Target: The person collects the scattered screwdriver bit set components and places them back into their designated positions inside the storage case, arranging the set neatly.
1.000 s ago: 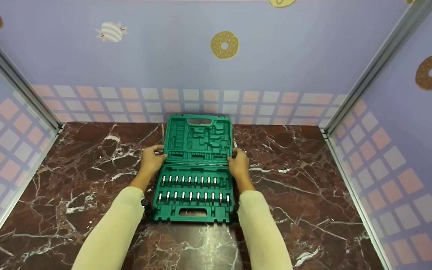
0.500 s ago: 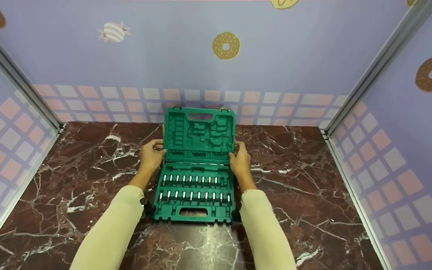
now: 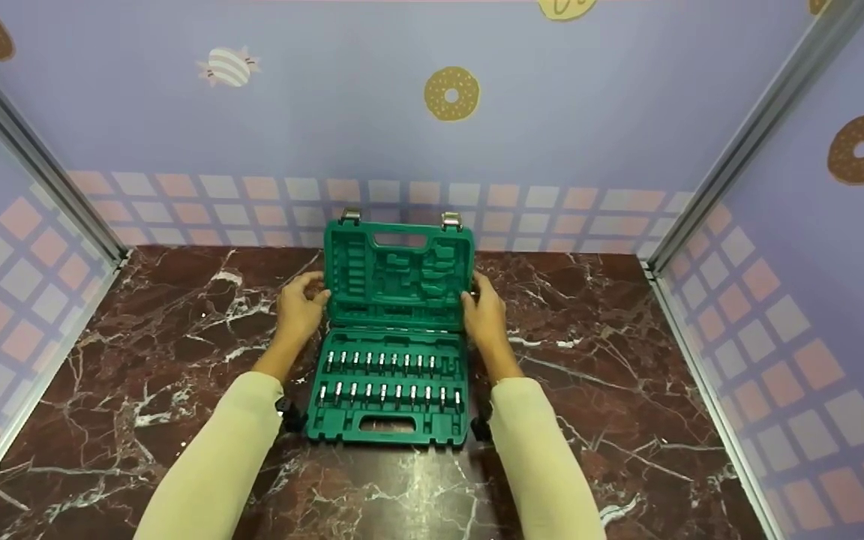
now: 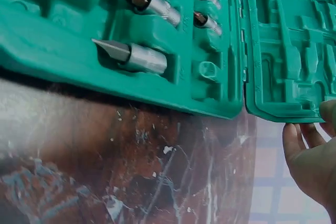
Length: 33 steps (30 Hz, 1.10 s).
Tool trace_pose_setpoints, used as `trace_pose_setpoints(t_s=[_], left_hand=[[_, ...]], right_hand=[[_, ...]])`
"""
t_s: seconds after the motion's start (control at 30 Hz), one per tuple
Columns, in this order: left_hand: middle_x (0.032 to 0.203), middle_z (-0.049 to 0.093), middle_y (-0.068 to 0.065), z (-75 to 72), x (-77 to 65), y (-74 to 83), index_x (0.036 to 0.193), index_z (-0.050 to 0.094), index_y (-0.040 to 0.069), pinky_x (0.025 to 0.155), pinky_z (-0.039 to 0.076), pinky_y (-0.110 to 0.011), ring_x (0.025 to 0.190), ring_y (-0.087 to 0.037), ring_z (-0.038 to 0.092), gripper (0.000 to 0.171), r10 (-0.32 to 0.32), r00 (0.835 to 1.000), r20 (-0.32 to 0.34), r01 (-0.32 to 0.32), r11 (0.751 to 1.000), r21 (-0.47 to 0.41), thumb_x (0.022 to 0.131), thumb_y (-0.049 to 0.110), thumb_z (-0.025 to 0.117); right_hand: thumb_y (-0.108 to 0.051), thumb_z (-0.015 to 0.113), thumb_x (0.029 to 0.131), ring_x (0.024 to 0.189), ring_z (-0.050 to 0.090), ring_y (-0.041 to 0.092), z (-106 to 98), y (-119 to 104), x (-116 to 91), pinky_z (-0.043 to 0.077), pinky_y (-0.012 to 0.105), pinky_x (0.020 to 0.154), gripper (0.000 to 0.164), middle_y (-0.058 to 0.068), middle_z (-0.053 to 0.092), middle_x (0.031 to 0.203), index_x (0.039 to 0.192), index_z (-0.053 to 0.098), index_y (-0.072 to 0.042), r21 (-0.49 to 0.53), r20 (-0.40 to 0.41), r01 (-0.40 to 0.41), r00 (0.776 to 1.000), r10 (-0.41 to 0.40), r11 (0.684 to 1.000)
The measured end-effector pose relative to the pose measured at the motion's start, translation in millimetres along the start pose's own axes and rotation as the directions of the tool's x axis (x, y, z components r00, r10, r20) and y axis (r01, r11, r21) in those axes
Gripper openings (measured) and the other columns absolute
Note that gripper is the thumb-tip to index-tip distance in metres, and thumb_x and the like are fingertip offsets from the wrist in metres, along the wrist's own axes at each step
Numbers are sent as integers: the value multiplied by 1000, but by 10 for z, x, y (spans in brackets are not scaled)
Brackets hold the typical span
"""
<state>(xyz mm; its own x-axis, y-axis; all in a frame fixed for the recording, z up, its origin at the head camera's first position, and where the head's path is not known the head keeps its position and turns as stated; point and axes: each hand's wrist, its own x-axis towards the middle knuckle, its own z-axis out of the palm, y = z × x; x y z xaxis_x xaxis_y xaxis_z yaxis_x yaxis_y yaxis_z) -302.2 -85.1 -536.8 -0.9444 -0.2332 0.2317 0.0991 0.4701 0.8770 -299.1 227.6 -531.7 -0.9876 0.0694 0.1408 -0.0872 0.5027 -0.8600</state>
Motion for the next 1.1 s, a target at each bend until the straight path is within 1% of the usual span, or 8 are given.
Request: trace_pose_setpoints(t_s=[0.1,0.23,0.37,0.53,0.67,0.83,0.97,1.1], left_hand=[[114,71,-16,-32,7,49,124,71,2,92,56,-44,104,-31,69,29,-7,1000,0,7,1000,-20,95,1,71],[118,72,-14,-66,36,139,125,71,4,91,56,-44,106,-30,69,29,-4,1000,-15,4,999,-54,96,3,70],[115,72,-14,-100,51,209,123,71,4,90,56,-44,103,-29,68,27,17,999,-33,-20,996,-82,97,4,70],[116,72,-14,-153,35,261,125,71,5,89,57,-42,102,-29,70,30,66,996,-53,-72,990,-118,95,6,72],[115,72,-14,-195,7,293,125,72,5,89,58,-41,101,-28,71,31,97,993,-66,-105,987,-124,95,9,74],[109,71,-15,-239,-28,345,124,72,4,86,57,-40,97,-27,69,30,129,988,-82,-137,986,-97,96,14,73],[104,69,-15,-272,-59,368,123,73,4,81,54,-39,93,-29,67,29,170,981,-88,-176,982,-67,97,14,73],[101,68,-16,-307,-82,375,125,73,4,78,52,-38,90,-32,65,32,216,973,-81,-220,974,-48,95,11,74]], right_hand=[[-7,52,107,134,55,40,-41,-41,-1,47,53,110,46,27,55,146,152,45,0,28,-2,10,1000,-10,1000],[-7,54,106,131,57,41,-115,-122,21,47,52,108,44,27,57,143,149,48,2,65,-29,56,998,-54,996],[-8,54,107,129,57,40,-183,-189,24,48,52,107,43,27,57,142,149,49,2,91,-48,80,996,-76,993],[-13,51,109,129,57,39,-250,-239,-26,48,52,107,45,26,57,142,152,47,-1,120,-39,78,996,-74,990],[-14,52,108,120,62,38,-281,-261,-70,54,45,98,43,27,61,137,149,50,0,130,-53,83,996,-77,988],[-16,52,108,109,64,36,-318,-278,-111,56,26,83,40,27,64,129,144,55,2,144,-76,86,994,-75,986],[-18,53,108,101,65,28,-348,-293,-149,57,24,80,38,26,66,123,141,58,1,151,-87,79,994,-66,985],[-15,58,106,90,63,14,-368,-304,-178,53,20,76,36,22,68,113,139,61,-1,55,-116,129,986,-122,990]])
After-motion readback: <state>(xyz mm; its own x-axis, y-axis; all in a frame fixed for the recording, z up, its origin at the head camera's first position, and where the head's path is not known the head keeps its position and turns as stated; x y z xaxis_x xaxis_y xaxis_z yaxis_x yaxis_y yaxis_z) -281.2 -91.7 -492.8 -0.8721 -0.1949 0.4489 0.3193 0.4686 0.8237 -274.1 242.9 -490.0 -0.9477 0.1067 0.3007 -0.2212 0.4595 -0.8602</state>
